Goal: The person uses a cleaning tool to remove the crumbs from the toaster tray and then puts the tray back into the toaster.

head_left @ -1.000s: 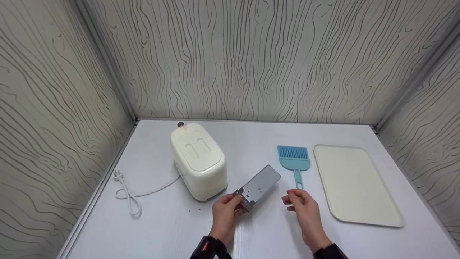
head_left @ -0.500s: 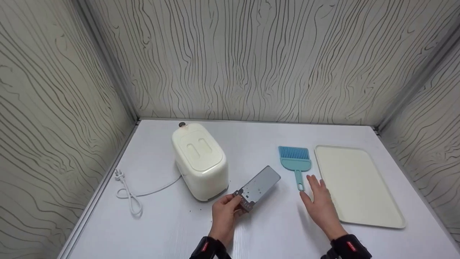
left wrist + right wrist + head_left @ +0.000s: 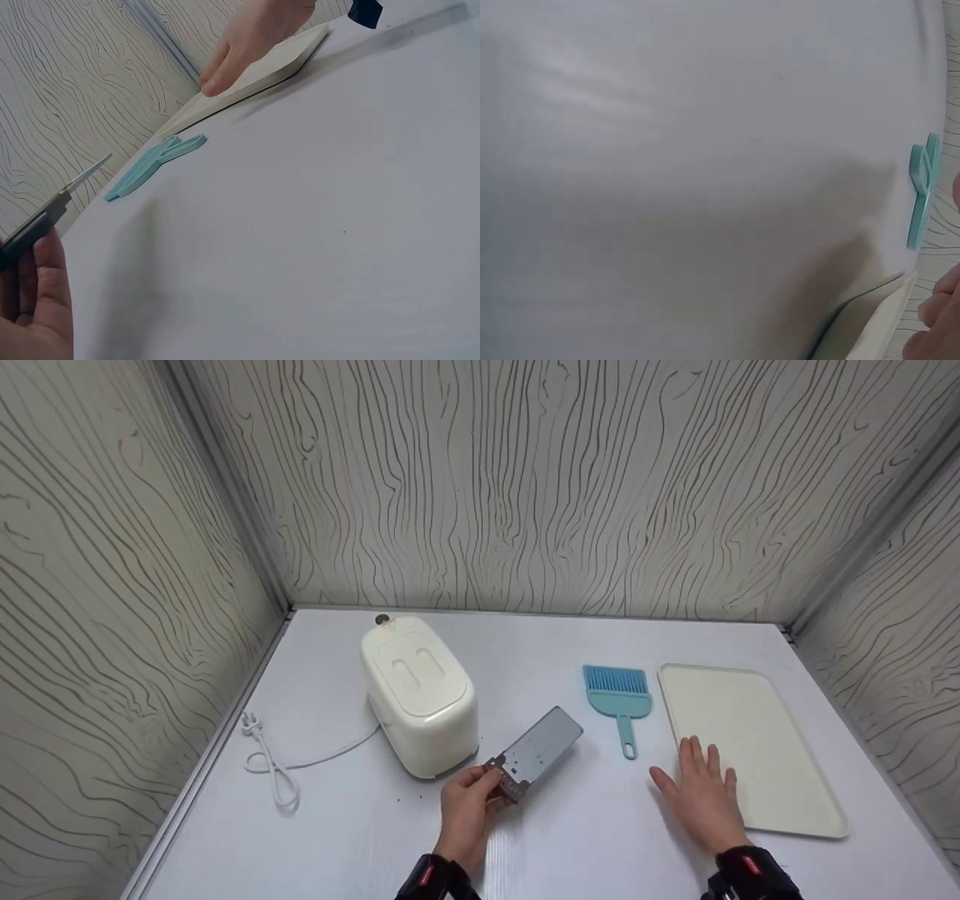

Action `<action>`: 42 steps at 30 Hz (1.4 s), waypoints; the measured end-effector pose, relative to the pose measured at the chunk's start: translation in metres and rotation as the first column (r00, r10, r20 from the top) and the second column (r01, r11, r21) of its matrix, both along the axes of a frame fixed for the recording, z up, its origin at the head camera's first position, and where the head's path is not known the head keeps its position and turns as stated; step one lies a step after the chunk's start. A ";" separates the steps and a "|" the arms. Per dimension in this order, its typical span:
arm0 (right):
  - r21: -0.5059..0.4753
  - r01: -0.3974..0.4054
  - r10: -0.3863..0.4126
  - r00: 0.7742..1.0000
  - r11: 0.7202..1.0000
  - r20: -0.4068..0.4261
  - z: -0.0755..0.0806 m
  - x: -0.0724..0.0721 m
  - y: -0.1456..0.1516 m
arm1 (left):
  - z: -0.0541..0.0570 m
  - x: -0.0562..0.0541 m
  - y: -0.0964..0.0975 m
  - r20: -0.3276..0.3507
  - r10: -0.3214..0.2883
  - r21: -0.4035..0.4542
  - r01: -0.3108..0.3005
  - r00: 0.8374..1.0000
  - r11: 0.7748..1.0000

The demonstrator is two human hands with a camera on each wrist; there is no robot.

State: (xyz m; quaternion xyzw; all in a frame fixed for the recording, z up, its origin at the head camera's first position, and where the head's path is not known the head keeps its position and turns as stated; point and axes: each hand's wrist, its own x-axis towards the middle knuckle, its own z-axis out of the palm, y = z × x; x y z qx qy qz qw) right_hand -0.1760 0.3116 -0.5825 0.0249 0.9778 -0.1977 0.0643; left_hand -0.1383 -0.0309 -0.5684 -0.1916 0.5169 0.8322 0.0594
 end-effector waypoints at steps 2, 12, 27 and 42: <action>-0.005 -0.012 0.012 1.000 1.000 0.027 -0.005 0.002 0.002 | 0.000 0.000 0.000 -0.001 -0.006 0.002 0.006 1.000 1.000; -0.050 -0.068 0.069 0.997 0.996 0.020 -0.017 0.008 -0.005 | -0.001 0.000 -0.005 0.013 -0.039 -0.020 0.039 0.999 0.999; -0.027 -0.171 0.171 0.985 0.985 -0.002 -0.021 0.017 -0.050 | -0.001 -0.003 -0.007 0.000 -0.010 -0.046 0.010 1.000 0.999; -0.158 -0.252 0.252 0.968 0.955 -0.019 -0.018 0.035 -0.103 | 0.004 -0.003 -0.009 -0.016 0.016 -0.011 -0.016 1.000 1.000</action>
